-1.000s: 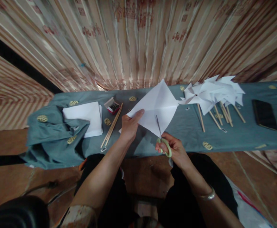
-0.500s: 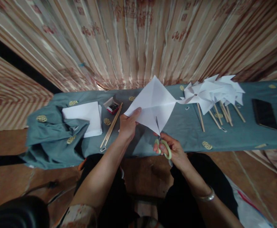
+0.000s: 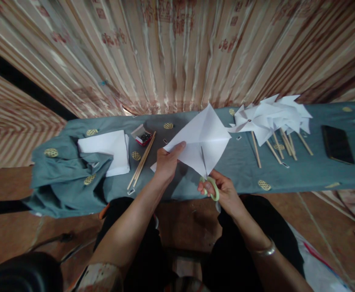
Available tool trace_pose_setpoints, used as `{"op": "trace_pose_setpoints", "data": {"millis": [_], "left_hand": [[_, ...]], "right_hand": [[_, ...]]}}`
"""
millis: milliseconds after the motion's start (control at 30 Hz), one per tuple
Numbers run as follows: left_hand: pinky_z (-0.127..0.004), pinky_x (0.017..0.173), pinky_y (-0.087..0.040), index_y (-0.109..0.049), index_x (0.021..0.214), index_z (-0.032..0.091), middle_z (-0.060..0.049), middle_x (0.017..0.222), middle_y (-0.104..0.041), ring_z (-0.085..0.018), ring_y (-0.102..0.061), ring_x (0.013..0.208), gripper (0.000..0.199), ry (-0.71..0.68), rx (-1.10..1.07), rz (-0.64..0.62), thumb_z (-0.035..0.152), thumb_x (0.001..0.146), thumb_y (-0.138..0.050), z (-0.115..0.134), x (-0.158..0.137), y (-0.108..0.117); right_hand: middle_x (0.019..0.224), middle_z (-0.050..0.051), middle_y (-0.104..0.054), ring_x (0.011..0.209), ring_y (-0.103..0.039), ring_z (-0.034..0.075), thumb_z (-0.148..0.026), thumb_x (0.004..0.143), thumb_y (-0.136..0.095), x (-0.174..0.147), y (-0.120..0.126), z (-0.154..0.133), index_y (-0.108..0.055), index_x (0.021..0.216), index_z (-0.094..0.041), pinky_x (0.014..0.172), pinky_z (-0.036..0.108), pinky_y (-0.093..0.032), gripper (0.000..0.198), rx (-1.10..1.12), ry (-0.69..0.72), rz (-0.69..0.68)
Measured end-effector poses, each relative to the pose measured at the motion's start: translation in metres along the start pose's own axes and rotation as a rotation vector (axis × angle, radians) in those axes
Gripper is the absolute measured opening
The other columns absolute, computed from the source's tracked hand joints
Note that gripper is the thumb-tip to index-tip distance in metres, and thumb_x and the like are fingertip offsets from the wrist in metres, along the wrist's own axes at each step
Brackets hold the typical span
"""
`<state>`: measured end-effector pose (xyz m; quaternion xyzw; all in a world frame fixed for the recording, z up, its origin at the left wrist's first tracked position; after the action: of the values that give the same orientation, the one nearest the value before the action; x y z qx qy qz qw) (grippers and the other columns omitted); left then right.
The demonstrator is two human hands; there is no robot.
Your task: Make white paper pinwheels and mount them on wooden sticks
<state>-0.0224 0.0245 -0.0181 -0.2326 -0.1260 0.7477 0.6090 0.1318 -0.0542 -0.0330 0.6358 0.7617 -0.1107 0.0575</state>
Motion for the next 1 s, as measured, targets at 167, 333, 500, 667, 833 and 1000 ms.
{"op": "trace_pose_setpoints", "data": {"millis": [167,333,500,667,833,1000], "left_hand": [[-0.025,0.057,-0.049,-0.072,0.072,0.013,-0.003,0.070,-0.071,-0.014,-0.061,0.060,0.029,0.003,0.007,0.007,0.033,0.055,-0.086,-0.0016,0.0008,0.0005],[-0.026,0.059,-0.050,-0.072,0.071,0.013,-0.003,0.069,-0.070,-0.014,-0.062,0.062,0.030,-0.011,0.000,0.002,0.033,0.054,-0.086,-0.0013,0.0008,0.0008],[-0.026,0.059,-0.049,-0.072,0.072,0.013,-0.004,0.070,-0.071,-0.015,-0.063,0.063,0.031,0.002,0.014,0.001,0.035,0.054,-0.086,-0.0002,0.0000,0.0004],[-0.026,0.060,-0.049,-0.072,0.072,0.014,-0.003,0.072,-0.071,-0.014,-0.062,0.062,0.030,0.004,0.001,0.011,0.033,0.053,-0.087,-0.0017,-0.0003,0.0004],[-0.025,0.058,-0.048,-0.072,0.071,0.014,-0.003,0.071,-0.071,-0.014,-0.062,0.061,0.031,0.002,0.003,0.015,0.034,0.053,-0.087,-0.0036,0.0003,0.0007],[-0.027,0.061,-0.049,-0.072,0.072,0.014,-0.003,0.071,-0.071,-0.015,-0.063,0.065,0.031,0.002,0.016,0.009,0.035,0.055,-0.086,-0.0041,0.0002,0.0014]], "right_hand": [[0.060,-0.001,-0.064,0.048,-0.051,0.009,-0.059,0.068,-0.075,0.0003,0.0000,-0.0003,-0.060,0.078,-0.020,0.046,0.021,-0.043,0.043,-0.012,-0.008,-0.005],[0.057,-0.001,-0.063,0.048,-0.053,0.010,-0.059,0.068,-0.074,0.0009,-0.0006,-0.0004,-0.060,0.078,-0.020,0.046,0.021,-0.043,0.042,0.005,-0.003,0.007],[0.056,-0.001,-0.063,0.048,-0.053,0.010,-0.059,0.068,-0.074,0.0014,-0.0010,-0.0011,-0.060,0.075,-0.020,0.046,0.022,-0.043,0.042,-0.014,-0.017,0.015],[0.057,-0.001,-0.063,0.049,-0.054,0.010,-0.060,0.067,-0.074,0.0014,-0.0005,-0.0014,-0.059,0.072,-0.020,0.046,0.021,-0.043,0.043,-0.014,-0.017,0.016],[0.057,-0.001,-0.062,0.049,-0.052,0.010,-0.061,0.069,-0.073,0.0012,-0.0002,-0.0013,-0.061,0.070,-0.020,0.047,0.022,-0.043,0.042,-0.045,0.009,0.010],[0.057,-0.001,-0.062,0.048,-0.051,0.010,-0.061,0.069,-0.072,0.0013,-0.0007,0.0023,-0.067,0.078,-0.020,0.047,0.023,-0.043,0.043,-0.027,0.003,0.035]]}}
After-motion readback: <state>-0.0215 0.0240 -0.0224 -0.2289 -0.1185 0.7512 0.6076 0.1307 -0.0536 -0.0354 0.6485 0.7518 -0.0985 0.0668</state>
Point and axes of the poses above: each hand's wrist, its own x-axis towards the middle knuckle, its own y-axis out of the back of the hand, z = x × y, the point moved 1 cm from there along x, towards the middle knuckle
